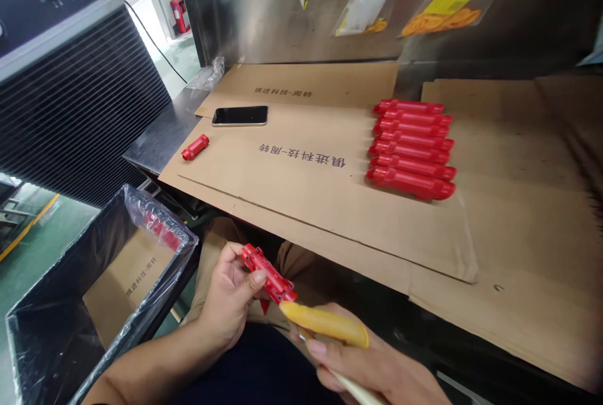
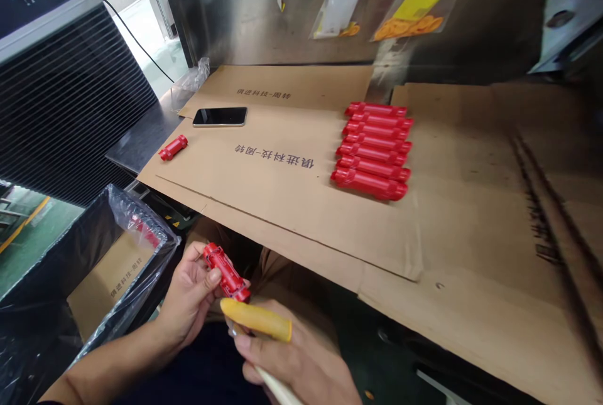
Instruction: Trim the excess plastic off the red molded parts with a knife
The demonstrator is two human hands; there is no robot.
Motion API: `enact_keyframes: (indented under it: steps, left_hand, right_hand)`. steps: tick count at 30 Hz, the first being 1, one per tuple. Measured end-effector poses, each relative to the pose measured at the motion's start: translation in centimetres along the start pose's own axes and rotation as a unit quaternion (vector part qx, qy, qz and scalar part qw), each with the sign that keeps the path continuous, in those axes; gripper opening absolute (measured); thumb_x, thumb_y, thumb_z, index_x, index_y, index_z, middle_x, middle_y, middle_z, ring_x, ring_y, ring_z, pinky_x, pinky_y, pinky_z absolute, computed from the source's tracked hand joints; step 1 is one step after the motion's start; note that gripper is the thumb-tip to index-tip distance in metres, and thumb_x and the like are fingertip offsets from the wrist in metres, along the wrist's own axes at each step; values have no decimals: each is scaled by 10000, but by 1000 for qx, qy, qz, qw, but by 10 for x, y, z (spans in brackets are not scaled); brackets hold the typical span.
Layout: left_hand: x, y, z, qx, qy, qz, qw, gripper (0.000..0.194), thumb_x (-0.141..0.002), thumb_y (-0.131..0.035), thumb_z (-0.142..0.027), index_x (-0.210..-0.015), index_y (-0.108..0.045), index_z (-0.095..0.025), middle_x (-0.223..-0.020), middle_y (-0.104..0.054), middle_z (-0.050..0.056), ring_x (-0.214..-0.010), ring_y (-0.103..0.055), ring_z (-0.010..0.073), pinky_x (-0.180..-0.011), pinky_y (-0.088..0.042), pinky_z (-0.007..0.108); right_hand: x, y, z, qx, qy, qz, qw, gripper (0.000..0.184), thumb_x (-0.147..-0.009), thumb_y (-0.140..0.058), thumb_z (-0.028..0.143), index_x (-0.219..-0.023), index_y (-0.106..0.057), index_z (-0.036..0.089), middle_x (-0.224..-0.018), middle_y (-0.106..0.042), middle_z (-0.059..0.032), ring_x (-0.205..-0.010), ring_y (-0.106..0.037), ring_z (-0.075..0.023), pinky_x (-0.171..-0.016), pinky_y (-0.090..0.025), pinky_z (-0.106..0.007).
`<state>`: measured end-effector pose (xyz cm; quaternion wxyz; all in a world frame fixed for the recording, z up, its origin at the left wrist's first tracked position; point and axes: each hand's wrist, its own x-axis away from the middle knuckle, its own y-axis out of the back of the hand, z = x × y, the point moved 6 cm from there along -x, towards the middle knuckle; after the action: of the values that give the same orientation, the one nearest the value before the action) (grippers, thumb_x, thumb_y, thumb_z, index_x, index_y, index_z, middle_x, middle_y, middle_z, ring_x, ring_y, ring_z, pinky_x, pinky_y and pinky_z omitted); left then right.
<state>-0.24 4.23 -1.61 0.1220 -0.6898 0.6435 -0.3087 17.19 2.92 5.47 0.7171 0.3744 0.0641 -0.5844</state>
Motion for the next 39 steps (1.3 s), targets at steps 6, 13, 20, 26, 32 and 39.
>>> enact_keyframes:
  steps: [6,13,20,26,32,39]
  left_hand:
    - [5,-5,-9,-63,-110,30,991,251,-783,-906,-221,-930,-703,-201,-988,-768,17,-900,-703,134,-851,-561,250]
    - [6,-8,-10,-96,-113,33,988,251,-762,-920,-233,-898,-715,-186,-960,-753,29,-891,-684,151,-841,-545,264]
    - [7,-8,-10,-99,-121,44,987,243,-765,-915,-208,-895,-712,-180,-932,-736,24,-881,-677,142,-839,-539,251]
    - [8,-8,-9,-95,-136,38,985,237,-772,-909,-188,-938,-740,-200,-978,-758,13,-900,-690,128,-845,-539,226]
    - [8,-8,-7,-82,-130,44,987,237,-781,-902,-189,-954,-741,-208,-974,-760,9,-905,-694,131,-844,-538,233]
    - [9,-9,-8,-91,-132,47,986,231,-772,-908,-187,-921,-732,-197,-973,-748,13,-910,-683,132,-844,-530,232]
  right_hand:
    - [4,-9,-8,-4,-1,-55,998,303,-928,-646,34,-1175,-716,197,-1121,-775,-102,-1057,-763,-213,-891,-665,-304]
    - [4,-22,-5,-42,14,-38,998,367,-923,-627,-8,-1230,-712,175,-1159,-757,-110,-1103,-731,-215,-873,-654,-313]
    - [3,-21,-4,-49,24,-52,997,380,-894,-639,-34,-1205,-723,168,-1118,-762,-98,-1068,-725,-206,-849,-651,-291]
    - [9,-24,-2,-16,33,-78,996,390,-878,-641,-62,-1203,-711,140,-1132,-748,-113,-1103,-705,-218,-882,-645,-315]
    - [9,-20,-1,-51,26,-72,996,399,-878,-628,-54,-1206,-711,157,-1114,-751,-100,-1085,-712,-220,-876,-647,-333]
    - [5,-18,0,-49,35,-58,997,402,-886,-622,-52,-1214,-711,162,-1117,-751,-97,-1066,-710,-202,-863,-636,-304]
